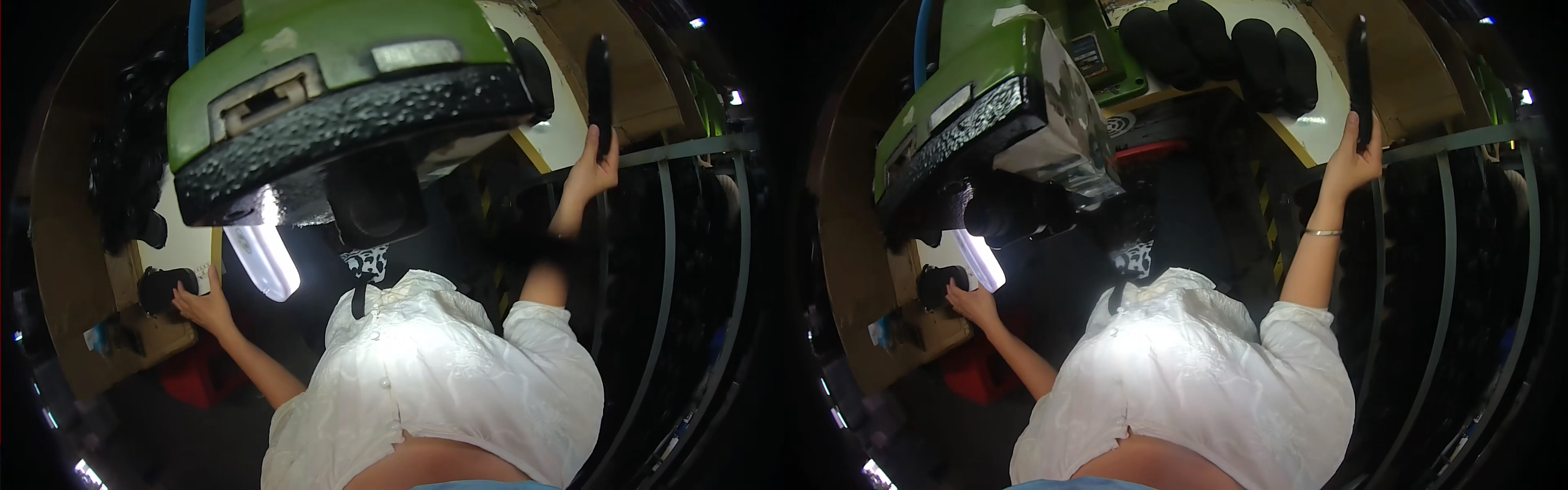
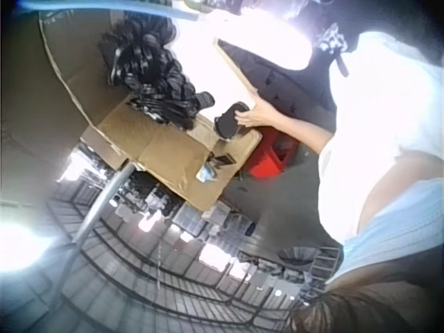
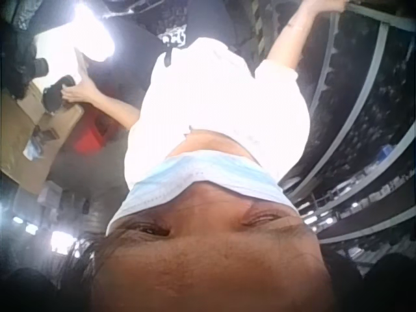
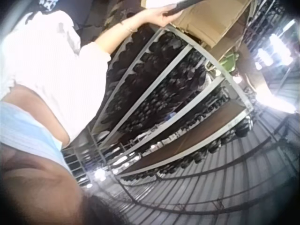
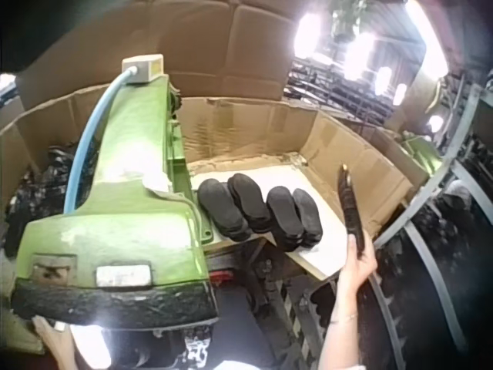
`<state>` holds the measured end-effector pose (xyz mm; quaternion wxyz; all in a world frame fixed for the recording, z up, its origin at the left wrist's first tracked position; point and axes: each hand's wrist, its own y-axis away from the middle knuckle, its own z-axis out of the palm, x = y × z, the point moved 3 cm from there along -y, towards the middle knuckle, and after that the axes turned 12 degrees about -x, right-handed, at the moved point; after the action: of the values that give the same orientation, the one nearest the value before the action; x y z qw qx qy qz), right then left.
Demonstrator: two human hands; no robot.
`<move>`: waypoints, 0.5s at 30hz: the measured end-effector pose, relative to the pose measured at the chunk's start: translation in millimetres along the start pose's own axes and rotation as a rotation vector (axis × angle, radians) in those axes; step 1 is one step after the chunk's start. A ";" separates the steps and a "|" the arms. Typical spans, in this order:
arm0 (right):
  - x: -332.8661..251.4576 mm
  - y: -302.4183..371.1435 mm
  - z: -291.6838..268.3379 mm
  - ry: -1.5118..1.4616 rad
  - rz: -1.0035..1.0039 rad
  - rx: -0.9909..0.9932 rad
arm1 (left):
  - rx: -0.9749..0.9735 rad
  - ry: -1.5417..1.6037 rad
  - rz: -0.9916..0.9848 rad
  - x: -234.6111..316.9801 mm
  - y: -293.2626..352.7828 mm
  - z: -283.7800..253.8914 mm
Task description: The person repeatedly grinds the soles of black shoes against a green grinding machine. They pick up shoes from a nearby pile, press the soles against the rotating wheel, and place them back down. The process is repeated for multiple shoes throughout the clip.
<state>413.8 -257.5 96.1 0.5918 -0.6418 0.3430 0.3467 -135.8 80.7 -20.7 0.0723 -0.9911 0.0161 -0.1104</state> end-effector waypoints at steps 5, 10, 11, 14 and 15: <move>112.5 -8.8 -36.5 0.541 0.039 -0.237 | -0.019 -0.067 0.271 3.3 15.9 -6.7; 59.4 47.8 13.5 0.412 -0.137 -0.108 | 0.102 0.171 0.460 39.6 26.1 -14.9; 56.0 58.9 21.2 0.402 -0.232 -0.139 | 0.107 0.232 0.469 62.2 30.1 -21.4; 18.2 112.6 76.9 0.104 0.028 -0.582 | 0.120 0.627 0.689 127.0 57.9 -46.4; 16.0 138.9 87.7 0.054 0.211 -0.771 | 0.078 0.749 0.726 148.6 72.4 -54.0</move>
<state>300.6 -179.5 4.8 0.2597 -0.7869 0.2671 0.4920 -4.0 -5.6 53.0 0.1319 -0.8109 0.3794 -0.4255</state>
